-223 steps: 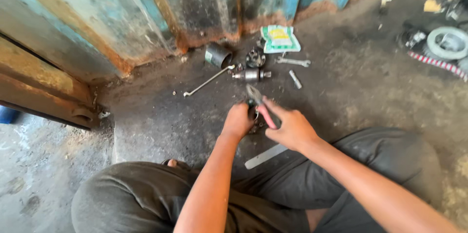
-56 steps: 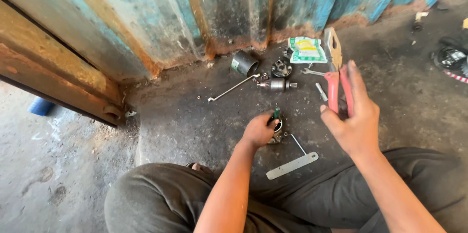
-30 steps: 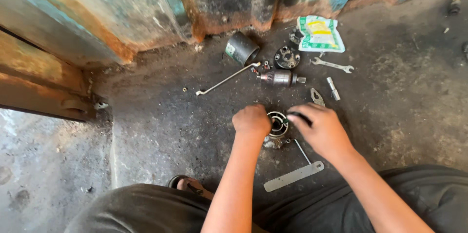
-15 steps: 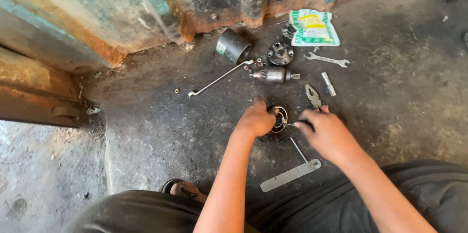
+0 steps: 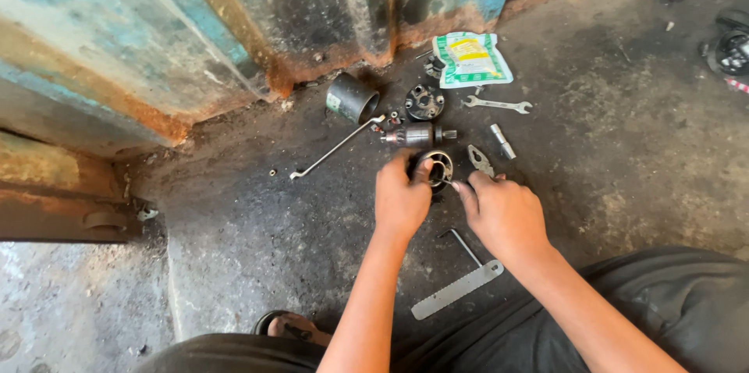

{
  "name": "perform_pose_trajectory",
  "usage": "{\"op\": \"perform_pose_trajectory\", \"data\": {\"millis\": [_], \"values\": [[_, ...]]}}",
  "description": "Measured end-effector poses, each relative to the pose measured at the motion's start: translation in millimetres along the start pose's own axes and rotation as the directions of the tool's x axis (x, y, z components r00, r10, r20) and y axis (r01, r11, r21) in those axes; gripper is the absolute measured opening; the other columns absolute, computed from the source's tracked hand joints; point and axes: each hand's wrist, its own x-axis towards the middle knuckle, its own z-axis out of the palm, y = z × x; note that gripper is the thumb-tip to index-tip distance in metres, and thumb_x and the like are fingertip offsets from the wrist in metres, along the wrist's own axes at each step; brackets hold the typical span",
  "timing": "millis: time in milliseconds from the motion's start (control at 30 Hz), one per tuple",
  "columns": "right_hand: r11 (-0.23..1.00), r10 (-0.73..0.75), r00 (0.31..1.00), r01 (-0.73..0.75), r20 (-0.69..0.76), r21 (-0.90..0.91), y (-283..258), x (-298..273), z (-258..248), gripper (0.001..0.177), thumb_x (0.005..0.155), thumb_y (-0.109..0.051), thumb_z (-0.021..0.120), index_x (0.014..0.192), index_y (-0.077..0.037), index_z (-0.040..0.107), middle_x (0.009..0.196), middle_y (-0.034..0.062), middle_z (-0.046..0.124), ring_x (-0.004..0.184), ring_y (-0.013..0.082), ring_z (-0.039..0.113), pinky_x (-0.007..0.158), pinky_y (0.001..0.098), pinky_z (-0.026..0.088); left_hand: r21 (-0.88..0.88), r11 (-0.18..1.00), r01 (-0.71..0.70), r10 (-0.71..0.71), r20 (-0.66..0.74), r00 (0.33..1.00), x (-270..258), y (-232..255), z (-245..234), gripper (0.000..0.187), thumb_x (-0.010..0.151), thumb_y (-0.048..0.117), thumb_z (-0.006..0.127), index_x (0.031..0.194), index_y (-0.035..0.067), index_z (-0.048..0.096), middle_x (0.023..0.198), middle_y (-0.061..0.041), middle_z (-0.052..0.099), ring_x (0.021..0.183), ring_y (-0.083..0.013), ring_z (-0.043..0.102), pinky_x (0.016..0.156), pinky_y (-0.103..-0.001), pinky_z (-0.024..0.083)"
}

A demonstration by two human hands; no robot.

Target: The person sits on the floor and uses pliers to remove a small metal ring from a cylindrical mechanical component. They then use a screwdriver to manipulate the internal parts of the component and continue to use the pliers to adjust or remove additional small pieces.

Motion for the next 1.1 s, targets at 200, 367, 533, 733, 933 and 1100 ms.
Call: {"op": "perform_pose_trajectory", "data": {"millis": [200, 367, 533, 733, 933, 1100], "values": [[0.971, 0.079, 0.990, -0.050, -0.114, 0.235, 1, -2, 10, 0.033, 0.103, -0.031, 0.062, 0.084, -0.003, 0.062, 0.061, 0.0218, 0.061, 0.059, 0.0440, 0.062, 0.055, 0.0529, 0.047, -0.405, 0.914, -0.016, -0.039, -0.127, 0.991, -2, 0, 11, 0.023, 0.104, 0.016, 0.058, 0.113, -0.002, 0.068, 0.100, -0.017, 0.075, 0.091, -0.0231, 0.068, 0.081, -0.036, 0.055], [0.967, 0.054, 0.968, 0.011, -0.245, 0.254, -8, -2, 2, 0.030, 0.099, -0.026, 0.068, 0.081, -0.002, 0.060, 0.062, 0.0216, 0.060, 0.059, 0.0433, 0.061, 0.053, 0.0514, 0.045, -0.335, 0.932, -0.140, 0.087, -0.168, 0.982, 1, 12, 3, 0.024, 0.101, 0.015, 0.058, 0.118, -0.001, 0.066, 0.104, -0.014, 0.076, 0.094, -0.0192, 0.071, 0.085, -0.032, 0.055], [0.931, 0.083, 0.968, 0.009, -0.237, 0.364, -9, 0, -19, 0.025, 0.095, -0.023, 0.073, 0.084, -0.001, 0.065, 0.065, 0.0211, 0.060, 0.055, 0.0398, 0.060, 0.049, 0.0453, 0.045, -0.226, 0.954, -0.198, 0.166, -0.151, 0.974, 0, 20, -7, 0.022, 0.099, 0.013, 0.062, 0.115, 0.000, 0.069, 0.099, -0.015, 0.077, 0.090, -0.0191, 0.073, 0.083, -0.033, 0.056], [0.966, 0.072, 0.972, -0.012, -0.222, 0.259, -14, -3, -28, 0.022, 0.091, -0.023, 0.078, 0.086, -0.003, 0.071, 0.062, 0.0184, 0.061, 0.051, 0.0344, 0.061, 0.048, 0.0422, 0.044, -0.281, 0.942, -0.184, 0.172, -0.066, 0.983, -2, 22, -2, 0.023, 0.100, 0.014, 0.061, 0.117, 0.000, 0.067, 0.097, -0.015, 0.077, 0.089, -0.0181, 0.072, 0.082, -0.032, 0.055], [0.969, 0.099, 0.976, -0.050, -0.195, 0.243, -13, -9, -39, 0.023, 0.089, -0.025, 0.080, 0.084, -0.004, 0.073, 0.056, 0.0167, 0.059, 0.047, 0.0321, 0.059, 0.047, 0.0409, 0.043, -0.277, 0.951, -0.140, 0.139, -0.023, 0.990, -2, 26, -6, 0.025, 0.101, 0.018, 0.060, 0.117, 0.001, 0.068, 0.097, -0.014, 0.078, 0.088, -0.0165, 0.073, 0.081, -0.031, 0.055], [0.974, 0.098, 0.975, -0.053, -0.201, 0.221, -10, -11, -40, 0.024, 0.089, -0.027, 0.080, 0.086, -0.004, 0.073, 0.056, 0.0165, 0.059, 0.047, 0.0321, 0.060, 0.046, 0.0409, 0.044, -0.288, 0.945, -0.155, 0.159, -0.009, 0.987, -3, 26, -2, 0.026, 0.102, 0.019, 0.060, 0.118, 0.001, 0.067, 0.098, -0.013, 0.077, 0.092, -0.0157, 0.072, 0.085, -0.031, 0.055]]}}
